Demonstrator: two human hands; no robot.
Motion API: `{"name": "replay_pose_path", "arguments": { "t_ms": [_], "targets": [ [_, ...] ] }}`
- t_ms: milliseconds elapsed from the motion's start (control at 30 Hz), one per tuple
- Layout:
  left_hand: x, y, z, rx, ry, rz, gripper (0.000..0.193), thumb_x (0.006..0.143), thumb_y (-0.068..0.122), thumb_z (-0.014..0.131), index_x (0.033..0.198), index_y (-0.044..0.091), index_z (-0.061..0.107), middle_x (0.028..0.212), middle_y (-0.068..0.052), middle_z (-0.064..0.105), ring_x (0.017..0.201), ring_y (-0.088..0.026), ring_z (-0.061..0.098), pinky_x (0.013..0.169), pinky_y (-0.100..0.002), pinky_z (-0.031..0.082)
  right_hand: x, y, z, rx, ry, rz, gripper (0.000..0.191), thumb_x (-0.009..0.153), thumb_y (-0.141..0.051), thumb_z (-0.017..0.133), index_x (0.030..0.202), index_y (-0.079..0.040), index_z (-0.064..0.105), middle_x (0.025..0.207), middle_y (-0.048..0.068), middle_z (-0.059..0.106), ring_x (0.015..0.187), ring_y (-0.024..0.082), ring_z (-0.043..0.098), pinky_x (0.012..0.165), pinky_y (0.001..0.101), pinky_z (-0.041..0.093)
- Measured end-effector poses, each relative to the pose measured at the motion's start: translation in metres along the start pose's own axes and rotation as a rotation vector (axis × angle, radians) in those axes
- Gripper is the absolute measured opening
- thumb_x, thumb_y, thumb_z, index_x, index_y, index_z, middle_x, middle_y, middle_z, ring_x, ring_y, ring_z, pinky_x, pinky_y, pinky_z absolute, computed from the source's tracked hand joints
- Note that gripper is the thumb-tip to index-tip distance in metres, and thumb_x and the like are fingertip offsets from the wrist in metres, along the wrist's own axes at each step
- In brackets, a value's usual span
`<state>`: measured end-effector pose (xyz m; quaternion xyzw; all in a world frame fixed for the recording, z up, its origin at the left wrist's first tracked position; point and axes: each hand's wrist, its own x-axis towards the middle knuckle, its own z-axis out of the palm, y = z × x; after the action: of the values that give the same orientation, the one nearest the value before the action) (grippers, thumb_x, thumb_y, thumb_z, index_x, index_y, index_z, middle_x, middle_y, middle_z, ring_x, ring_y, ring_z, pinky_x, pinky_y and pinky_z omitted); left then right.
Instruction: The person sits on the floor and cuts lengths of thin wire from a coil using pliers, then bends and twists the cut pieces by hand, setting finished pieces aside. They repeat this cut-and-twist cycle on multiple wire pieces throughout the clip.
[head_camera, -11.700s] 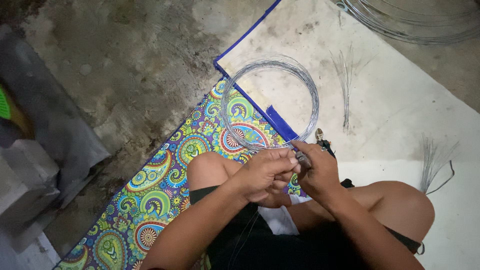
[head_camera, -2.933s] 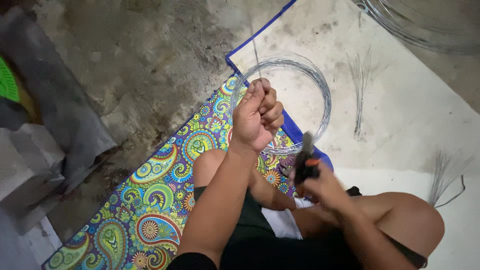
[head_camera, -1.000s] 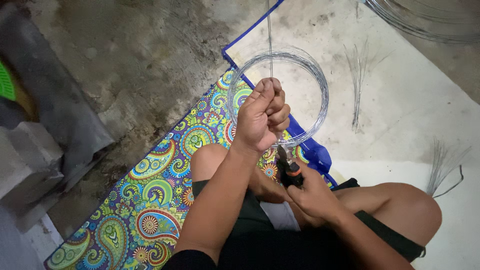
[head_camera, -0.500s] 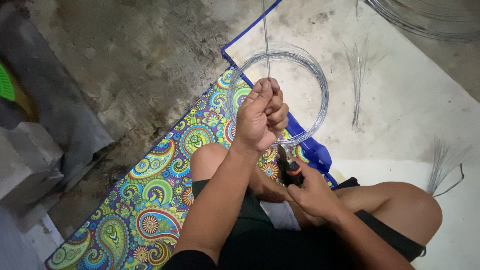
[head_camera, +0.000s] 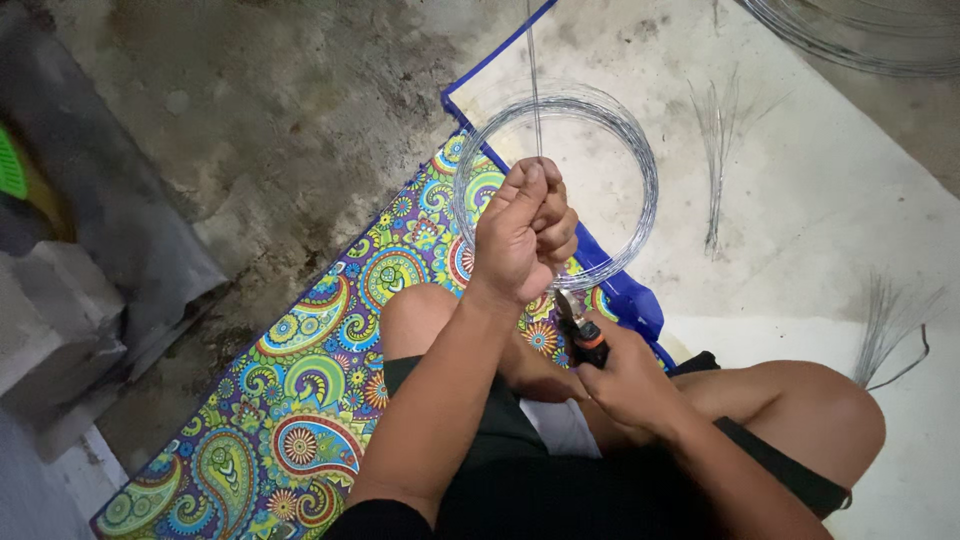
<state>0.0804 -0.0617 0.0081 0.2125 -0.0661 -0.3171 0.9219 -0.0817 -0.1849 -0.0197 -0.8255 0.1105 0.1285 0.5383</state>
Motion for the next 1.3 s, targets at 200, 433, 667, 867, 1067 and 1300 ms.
{"name": "replay_pose_path", "arguments": {
  "t_ms": [200,433,667,867,1067,1300],
  "targets": [
    [0.000,0.001,-0.001,0.012,0.012,-0.001,0.021,0.113,0.032,0.050,0.107,0.013,0.057,0.070,0.004,0.032,0.054,-0.007,0.026,0.047,-0.024,0.020,0.000,0.010,0.012,0.001,0.081,-0.017,0.029,0.074,0.000,0.065,0.103,-0.002,0.061,0.075,0.020,0.062,0.069,0.035,0.061,0.067,0.0410,0.053],
    [0.000,0.019,-0.018,0.297,0.050,0.080,0.021,0.114,0.030,0.050,0.106,0.012,0.057,0.068,0.005,0.035,0.054,-0.007,0.028,0.047,-0.024,0.024,0.052,0.042,-0.022,-0.402,0.051,0.263,0.041,0.078,-0.017,0.070,0.117,-0.004,0.063,0.100,0.024,0.070,0.093,0.040,0.071,0.082,0.0473,0.055],
    [-0.026,-0.003,-0.038,1.776,-0.203,0.362,0.012,0.102,0.018,0.057,0.109,0.010,0.063,0.088,-0.012,0.069,0.079,-0.036,0.068,0.065,-0.046,0.053,0.090,0.087,-0.062,-0.631,0.224,0.689,0.084,0.091,-0.072,0.060,0.126,0.004,0.062,0.126,0.029,0.066,0.116,0.046,0.065,0.099,0.0512,0.052],
    [-0.036,0.007,-0.068,2.152,-0.529,0.165,0.022,0.088,0.011,0.059,0.109,0.010,0.065,0.089,-0.013,0.069,0.080,-0.039,0.069,0.063,-0.053,0.052,0.100,0.078,-0.076,-0.157,0.190,0.662,0.069,0.095,-0.062,0.056,0.131,-0.005,0.067,0.124,0.020,0.073,0.114,0.035,0.069,0.101,0.0465,0.052],
    [-0.028,0.029,-0.094,2.347,-0.801,0.494,0.019,0.080,0.015,0.064,0.099,0.011,0.067,0.093,-0.007,0.069,0.084,-0.029,0.068,0.080,-0.050,0.051,0.061,0.066,-0.092,0.287,-0.267,0.242,0.043,0.097,-0.036,0.053,0.126,-0.011,0.071,0.107,0.009,0.080,0.091,0.022,0.075,0.084,0.0396,0.058],
    [-0.013,0.037,-0.051,2.417,-0.696,0.763,0.020,0.086,0.016,0.063,0.105,0.011,0.066,0.106,-0.009,0.068,0.108,-0.029,0.065,0.111,-0.055,0.041,0.043,0.076,-0.075,-0.008,-0.303,0.148,0.022,0.099,-0.015,0.059,0.110,-0.002,0.072,0.082,0.009,0.073,0.077,0.015,0.068,0.074,0.0305,0.060]
  ]
}}
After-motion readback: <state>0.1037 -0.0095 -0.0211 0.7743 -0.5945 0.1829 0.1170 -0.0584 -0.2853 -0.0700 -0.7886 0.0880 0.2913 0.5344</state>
